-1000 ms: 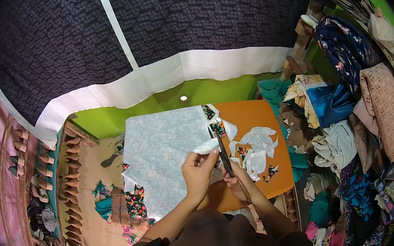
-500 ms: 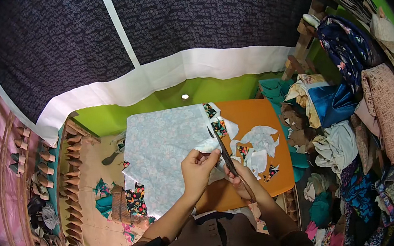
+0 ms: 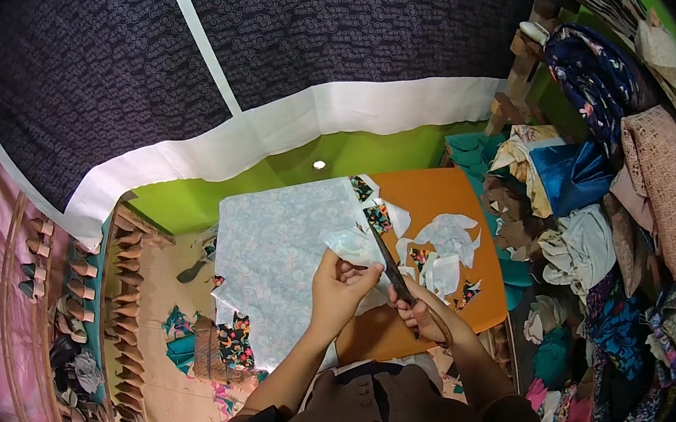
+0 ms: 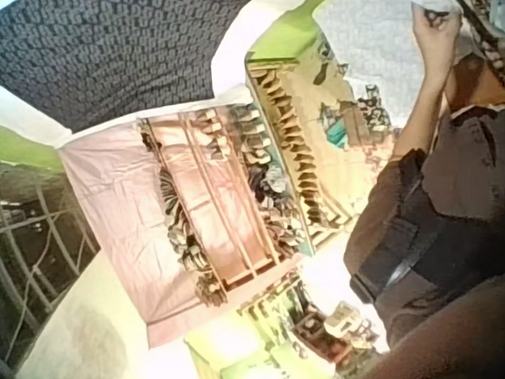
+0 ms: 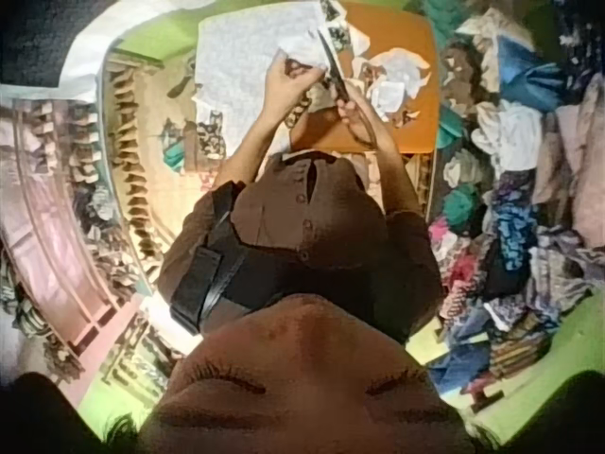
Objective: Cutting fabric pieces using scissors at a workshop table.
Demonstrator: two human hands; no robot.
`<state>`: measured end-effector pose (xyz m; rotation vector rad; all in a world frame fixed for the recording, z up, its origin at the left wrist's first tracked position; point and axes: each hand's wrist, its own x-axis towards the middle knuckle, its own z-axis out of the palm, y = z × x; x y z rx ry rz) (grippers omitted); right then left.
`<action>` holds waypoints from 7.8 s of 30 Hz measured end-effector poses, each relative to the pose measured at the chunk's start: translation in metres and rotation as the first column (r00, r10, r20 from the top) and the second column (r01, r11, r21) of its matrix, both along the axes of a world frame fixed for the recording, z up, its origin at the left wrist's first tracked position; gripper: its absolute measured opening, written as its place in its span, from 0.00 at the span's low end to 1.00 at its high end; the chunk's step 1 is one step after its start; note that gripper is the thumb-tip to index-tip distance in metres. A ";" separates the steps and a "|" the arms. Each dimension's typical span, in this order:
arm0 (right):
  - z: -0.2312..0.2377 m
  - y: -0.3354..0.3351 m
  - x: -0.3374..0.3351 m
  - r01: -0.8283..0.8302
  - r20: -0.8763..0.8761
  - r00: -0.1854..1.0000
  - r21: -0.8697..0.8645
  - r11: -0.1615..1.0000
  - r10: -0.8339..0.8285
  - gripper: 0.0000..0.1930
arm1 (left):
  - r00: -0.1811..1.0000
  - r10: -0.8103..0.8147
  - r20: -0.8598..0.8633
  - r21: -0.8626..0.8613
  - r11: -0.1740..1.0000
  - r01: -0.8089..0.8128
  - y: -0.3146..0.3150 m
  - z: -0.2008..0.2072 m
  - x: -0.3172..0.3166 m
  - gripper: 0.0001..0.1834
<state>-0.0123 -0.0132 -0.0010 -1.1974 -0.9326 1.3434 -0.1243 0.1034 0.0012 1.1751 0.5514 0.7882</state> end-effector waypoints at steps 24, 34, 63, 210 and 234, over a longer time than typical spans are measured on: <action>0.005 -0.007 -0.003 0.088 0.061 0.995 -0.103 0.991 -0.082 0.38 | 0.994 -0.105 -0.004 0.033 0.994 0.106 0.004 0.007 -0.006 0.28; -0.009 -0.017 0.005 0.088 0.221 0.973 -0.075 0.993 -0.070 0.34 | 0.995 -0.099 0.005 0.054 0.994 0.098 0.004 0.004 -0.003 0.23; -0.020 -0.017 0.002 0.111 -0.242 0.954 -0.259 0.960 -0.176 0.25 | 0.999 -0.022 -0.029 -0.021 1.000 0.022 -0.010 0.003 0.001 0.24; -0.054 -0.033 -0.009 0.029 0.119 0.993 -0.015 0.999 -0.027 0.34 | 0.900 0.014 -0.436 0.203 0.976 0.084 -0.013 -0.035 -0.010 0.19; -0.055 -0.036 -0.012 0.041 0.028 0.999 -0.043 0.998 -0.040 0.34 | 0.890 -0.130 -0.437 0.109 0.975 0.196 -0.015 -0.039 -0.013 0.15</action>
